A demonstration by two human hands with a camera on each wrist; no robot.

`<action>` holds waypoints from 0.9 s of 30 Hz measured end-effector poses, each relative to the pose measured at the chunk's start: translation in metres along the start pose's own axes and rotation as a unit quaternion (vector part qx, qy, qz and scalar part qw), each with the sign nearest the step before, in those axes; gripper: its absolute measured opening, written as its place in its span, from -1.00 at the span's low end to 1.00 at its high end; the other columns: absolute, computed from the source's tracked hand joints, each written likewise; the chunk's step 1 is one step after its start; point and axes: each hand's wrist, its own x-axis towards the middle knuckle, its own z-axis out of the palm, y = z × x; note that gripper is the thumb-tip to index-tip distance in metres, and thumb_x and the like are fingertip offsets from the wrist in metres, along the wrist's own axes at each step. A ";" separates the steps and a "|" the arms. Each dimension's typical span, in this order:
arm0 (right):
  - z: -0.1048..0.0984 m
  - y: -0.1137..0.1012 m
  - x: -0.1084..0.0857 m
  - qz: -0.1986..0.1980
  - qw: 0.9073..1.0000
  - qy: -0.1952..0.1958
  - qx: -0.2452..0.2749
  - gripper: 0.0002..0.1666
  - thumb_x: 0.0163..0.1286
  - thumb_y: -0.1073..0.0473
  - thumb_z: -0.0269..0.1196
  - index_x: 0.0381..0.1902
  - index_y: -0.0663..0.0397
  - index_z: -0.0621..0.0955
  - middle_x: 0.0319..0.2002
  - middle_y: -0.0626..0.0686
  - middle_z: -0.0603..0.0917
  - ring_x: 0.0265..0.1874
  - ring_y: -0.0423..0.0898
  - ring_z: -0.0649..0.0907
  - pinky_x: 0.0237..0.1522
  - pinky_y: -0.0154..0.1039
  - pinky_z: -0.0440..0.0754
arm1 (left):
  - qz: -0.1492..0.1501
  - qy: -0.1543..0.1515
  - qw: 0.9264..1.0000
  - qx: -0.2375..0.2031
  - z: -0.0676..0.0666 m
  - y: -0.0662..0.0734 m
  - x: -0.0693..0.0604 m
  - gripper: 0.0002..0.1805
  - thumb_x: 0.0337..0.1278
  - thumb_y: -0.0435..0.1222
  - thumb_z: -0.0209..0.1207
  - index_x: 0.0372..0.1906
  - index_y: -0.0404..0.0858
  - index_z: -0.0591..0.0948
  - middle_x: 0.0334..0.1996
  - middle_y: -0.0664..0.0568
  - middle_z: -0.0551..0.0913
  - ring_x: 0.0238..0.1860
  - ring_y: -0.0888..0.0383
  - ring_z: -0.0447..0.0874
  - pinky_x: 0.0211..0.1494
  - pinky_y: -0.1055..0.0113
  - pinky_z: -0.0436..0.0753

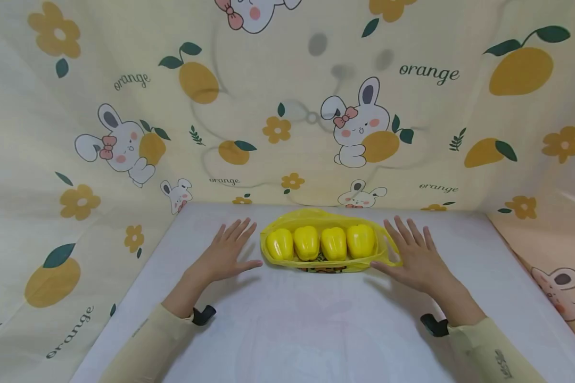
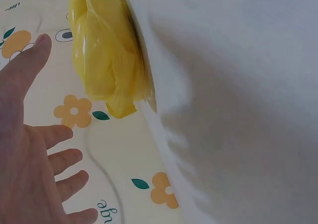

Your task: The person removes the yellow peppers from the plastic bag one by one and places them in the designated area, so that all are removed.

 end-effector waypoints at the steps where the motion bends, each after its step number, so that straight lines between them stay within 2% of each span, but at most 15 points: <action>1: 0.001 0.000 0.001 -0.002 1.000 0.000 0.001 0.32 0.40 -0.47 0.30 0.79 -0.02 -0.05 0.72 0.36 -0.06 0.67 0.48 -0.09 0.61 0.42 -0.46 | 0.001 0.000 1.000 -0.003 0.000 0.001 0.001 0.18 0.34 0.46 0.10 0.78 -0.12 0.00 0.77 -0.12 -0.08 0.75 -0.17 -0.14 0.72 -0.32 -0.14; 6: 0.003 0.000 0.005 -0.002 1.000 -0.006 0.009 0.32 0.40 -0.47 0.30 0.77 0.05 -0.02 0.72 0.37 -0.05 0.67 0.48 -0.07 0.63 0.42 -0.40 | 0.005 0.003 1.000 -0.017 0.002 0.006 0.007 0.15 0.36 0.42 0.14 0.78 -0.11 0.01 0.77 -0.08 -0.08 0.75 -0.14 -0.13 0.74 -0.26 -0.13; 10: 0.006 0.000 0.010 0.002 1.000 -0.013 0.015 0.31 0.42 -0.50 0.26 0.78 0.05 -0.03 0.73 0.36 -0.06 0.67 0.45 -0.08 0.64 0.40 -0.40 | 0.003 -0.003 1.000 -0.016 0.003 0.011 0.013 0.13 0.37 0.44 0.10 0.78 -0.08 0.00 0.77 -0.04 -0.08 0.76 -0.10 -0.13 0.74 -0.23 -0.13; 21: 0.011 0.003 0.019 0.010 0.999 -0.031 0.026 0.33 0.43 -0.52 0.25 0.77 0.10 -0.05 0.73 0.35 -0.08 0.67 0.44 -0.06 0.66 0.36 -0.35 | 0.028 0.023 0.999 -0.039 0.002 0.021 0.025 0.03 0.40 0.35 0.19 0.73 -0.13 0.20 0.71 -0.05 0.17 0.70 -0.10 0.10 0.74 -0.17 0.06; 27: 0.012 0.002 0.022 -0.002 0.999 -0.032 0.039 0.32 0.44 -0.46 0.29 0.76 0.16 -0.03 0.72 0.38 -0.05 0.67 0.43 -0.04 0.68 0.35 -0.27 | 0.042 0.043 0.997 -0.055 0.002 0.025 0.030 -0.04 0.41 0.26 0.26 0.68 -0.18 0.30 0.66 -0.07 0.28 0.66 -0.09 0.22 0.71 -0.15 0.16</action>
